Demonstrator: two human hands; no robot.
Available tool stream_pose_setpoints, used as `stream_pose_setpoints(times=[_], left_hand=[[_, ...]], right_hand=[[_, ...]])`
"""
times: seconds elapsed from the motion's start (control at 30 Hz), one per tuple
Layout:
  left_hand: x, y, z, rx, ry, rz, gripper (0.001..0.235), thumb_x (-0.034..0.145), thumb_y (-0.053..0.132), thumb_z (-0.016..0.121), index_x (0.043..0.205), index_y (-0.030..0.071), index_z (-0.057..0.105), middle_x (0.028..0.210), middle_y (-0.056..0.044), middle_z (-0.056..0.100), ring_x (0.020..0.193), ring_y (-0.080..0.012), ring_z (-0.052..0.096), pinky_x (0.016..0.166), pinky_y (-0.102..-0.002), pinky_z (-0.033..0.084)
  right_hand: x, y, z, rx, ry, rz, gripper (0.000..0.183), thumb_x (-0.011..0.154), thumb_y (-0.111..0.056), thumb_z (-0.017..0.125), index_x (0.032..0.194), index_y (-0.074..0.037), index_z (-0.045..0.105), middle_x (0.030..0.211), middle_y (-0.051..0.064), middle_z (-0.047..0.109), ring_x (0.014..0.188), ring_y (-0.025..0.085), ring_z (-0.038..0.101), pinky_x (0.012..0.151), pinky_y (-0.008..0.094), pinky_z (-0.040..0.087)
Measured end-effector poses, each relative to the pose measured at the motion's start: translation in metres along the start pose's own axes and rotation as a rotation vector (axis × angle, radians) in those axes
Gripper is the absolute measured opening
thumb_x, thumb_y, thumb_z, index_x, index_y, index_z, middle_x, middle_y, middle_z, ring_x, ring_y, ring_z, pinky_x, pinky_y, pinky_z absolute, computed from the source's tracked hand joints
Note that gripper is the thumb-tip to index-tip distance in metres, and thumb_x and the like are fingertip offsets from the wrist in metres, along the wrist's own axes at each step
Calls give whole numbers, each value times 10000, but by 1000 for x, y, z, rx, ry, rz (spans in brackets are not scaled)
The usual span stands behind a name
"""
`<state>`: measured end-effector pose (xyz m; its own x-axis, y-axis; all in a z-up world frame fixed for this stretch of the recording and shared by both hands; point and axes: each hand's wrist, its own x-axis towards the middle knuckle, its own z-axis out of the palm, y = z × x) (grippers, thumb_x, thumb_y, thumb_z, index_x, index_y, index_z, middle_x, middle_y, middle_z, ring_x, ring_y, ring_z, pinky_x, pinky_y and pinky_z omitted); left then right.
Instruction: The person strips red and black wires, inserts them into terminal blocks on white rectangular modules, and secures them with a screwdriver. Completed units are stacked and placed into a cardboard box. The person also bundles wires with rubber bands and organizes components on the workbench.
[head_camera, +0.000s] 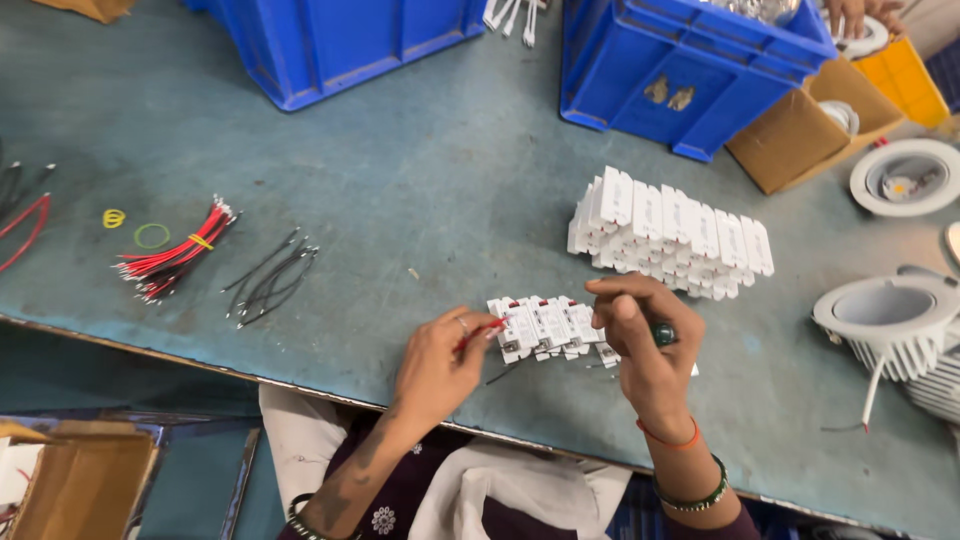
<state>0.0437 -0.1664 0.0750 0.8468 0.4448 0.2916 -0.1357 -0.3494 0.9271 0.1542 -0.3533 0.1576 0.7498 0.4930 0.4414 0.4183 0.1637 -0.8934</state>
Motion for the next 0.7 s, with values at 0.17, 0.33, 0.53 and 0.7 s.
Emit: stream_pose_setpoints(times=[0.17,0.33,0.53,0.7], left_hand=[[-4,-21,32,-21,-10,41,256,891,54,634,1131,17,713,882,-181,722,719,-298,729,615,-374,558],[-16,-43,38,169,-20,-120,113,867,113,711,896,5,692,799,-176,710,700,-360,691,633,-443,525],[-23,-45,39,124,19,-44,85,841,64,695,898,0,694,872,-145,714,711,-325,708,619,-383,552],[-26,-40,37,18,80,-46,71,884,59,682,922,-1,685,860,-116,695,696,-261,733,585,-328,568]], right_hand=[[-11,15,8,106,3,64,302,1069,-200,568,1034,67,705,782,54,585,603,36,400,517,224,243],[-10,33,18,207,5,86,315,1084,-200,565,1002,76,692,775,45,572,628,54,415,533,241,257],[-8,50,28,275,49,90,362,1106,-212,554,915,75,662,721,33,521,620,69,390,556,261,268],[-10,51,29,329,-2,9,471,1136,-230,516,743,26,570,678,89,528,599,107,388,550,278,291]])
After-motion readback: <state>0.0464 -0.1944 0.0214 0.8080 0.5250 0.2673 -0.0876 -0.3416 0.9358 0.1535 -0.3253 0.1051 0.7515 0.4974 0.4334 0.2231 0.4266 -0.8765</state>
